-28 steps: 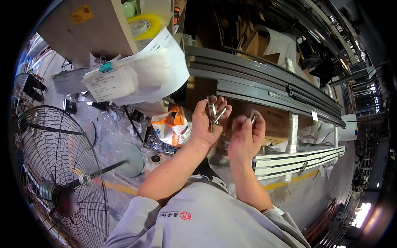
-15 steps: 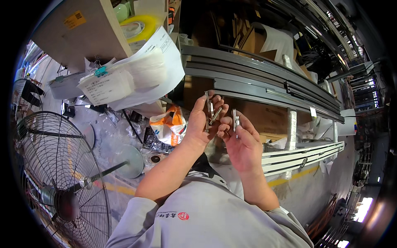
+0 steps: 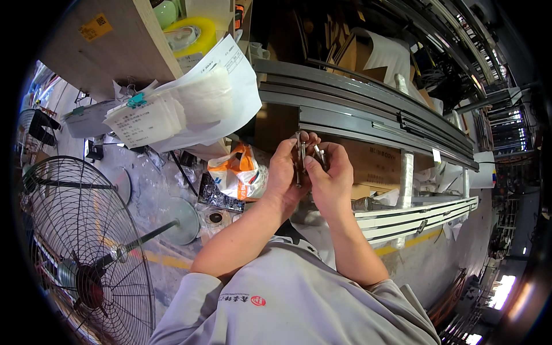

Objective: The person picks up metal brackets and puts them into a cardboard box, then searches through racks of long metal extrusions to select one and places it onto a stack on the fabrication floor.

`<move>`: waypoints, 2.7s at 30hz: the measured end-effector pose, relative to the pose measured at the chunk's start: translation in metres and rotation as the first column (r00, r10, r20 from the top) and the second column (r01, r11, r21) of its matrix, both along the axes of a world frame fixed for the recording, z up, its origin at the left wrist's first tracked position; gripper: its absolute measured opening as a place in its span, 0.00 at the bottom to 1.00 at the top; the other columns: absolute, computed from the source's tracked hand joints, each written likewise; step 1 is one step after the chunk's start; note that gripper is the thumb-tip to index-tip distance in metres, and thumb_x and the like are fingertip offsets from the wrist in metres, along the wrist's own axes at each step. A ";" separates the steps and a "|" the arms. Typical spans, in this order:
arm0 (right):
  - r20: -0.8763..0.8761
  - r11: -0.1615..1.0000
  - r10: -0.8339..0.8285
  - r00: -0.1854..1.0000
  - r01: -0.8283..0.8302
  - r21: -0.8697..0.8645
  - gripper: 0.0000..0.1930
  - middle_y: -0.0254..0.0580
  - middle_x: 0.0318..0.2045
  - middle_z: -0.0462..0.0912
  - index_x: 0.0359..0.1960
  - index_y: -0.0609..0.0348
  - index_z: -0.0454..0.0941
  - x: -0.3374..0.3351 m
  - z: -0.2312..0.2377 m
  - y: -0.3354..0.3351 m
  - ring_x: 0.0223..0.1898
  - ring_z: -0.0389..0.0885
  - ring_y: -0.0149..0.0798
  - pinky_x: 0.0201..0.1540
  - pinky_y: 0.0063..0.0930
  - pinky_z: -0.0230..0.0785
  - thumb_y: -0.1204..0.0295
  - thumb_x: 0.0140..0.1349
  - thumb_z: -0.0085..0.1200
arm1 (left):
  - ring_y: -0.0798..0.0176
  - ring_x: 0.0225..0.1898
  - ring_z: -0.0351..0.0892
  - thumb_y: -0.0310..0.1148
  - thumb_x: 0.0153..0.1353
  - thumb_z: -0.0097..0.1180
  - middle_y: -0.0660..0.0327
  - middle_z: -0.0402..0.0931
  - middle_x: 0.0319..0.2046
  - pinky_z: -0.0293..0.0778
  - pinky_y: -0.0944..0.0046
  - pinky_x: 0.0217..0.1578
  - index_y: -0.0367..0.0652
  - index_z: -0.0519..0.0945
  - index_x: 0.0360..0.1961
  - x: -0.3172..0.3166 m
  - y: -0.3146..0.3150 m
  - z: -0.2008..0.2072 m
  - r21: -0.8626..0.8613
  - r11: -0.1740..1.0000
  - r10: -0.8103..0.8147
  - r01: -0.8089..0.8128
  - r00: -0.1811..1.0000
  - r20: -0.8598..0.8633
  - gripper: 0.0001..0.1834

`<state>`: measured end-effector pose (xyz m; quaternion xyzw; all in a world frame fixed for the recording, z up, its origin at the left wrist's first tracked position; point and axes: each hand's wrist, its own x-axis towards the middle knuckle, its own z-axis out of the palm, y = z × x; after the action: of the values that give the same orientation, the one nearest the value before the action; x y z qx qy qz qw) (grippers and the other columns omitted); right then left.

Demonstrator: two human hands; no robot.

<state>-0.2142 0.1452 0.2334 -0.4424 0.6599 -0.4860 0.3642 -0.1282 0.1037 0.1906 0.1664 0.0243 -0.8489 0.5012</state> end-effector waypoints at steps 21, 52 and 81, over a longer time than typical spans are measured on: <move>-0.640 0.872 0.249 0.727 -0.456 -0.177 0.43 0.61 0.66 0.62 0.62 0.68 0.67 -0.024 -0.007 -0.014 0.63 0.61 0.65 0.64 0.53 0.58 0.55 0.48 0.71 | 0.62 0.44 0.81 0.36 0.73 0.40 0.59 0.78 0.43 0.79 0.62 0.50 0.41 0.74 0.51 0.001 -0.001 0.001 0.071 0.996 -0.068 0.056 0.982 0.179 0.15; -0.260 0.651 0.667 0.698 -0.716 -0.252 0.10 0.58 0.37 0.83 0.36 0.66 0.82 0.052 -0.164 -0.248 0.43 0.82 0.59 0.47 0.44 0.75 0.74 0.54 0.56 | 0.68 0.25 0.65 0.35 0.68 0.49 0.58 0.68 0.34 0.66 0.73 0.18 0.39 0.72 0.39 0.089 0.053 -0.062 0.411 0.901 0.122 -0.141 0.990 0.071 0.09; -0.501 0.491 0.798 0.335 -0.843 0.220 0.19 0.48 0.47 0.85 0.51 0.54 0.81 0.150 -0.103 -0.262 0.49 0.85 0.45 0.49 0.38 0.78 0.59 0.64 0.51 | 0.71 0.30 0.73 0.32 0.67 0.57 0.54 0.75 0.40 0.67 0.81 0.16 0.33 0.74 0.49 0.131 0.138 -0.067 0.185 0.929 0.286 -0.320 0.940 0.187 0.15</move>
<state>-0.0638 -0.1172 0.1308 -0.8446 0.3998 -0.1143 0.3373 0.0028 0.2413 0.1237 0.2793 0.1009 -0.7377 0.6062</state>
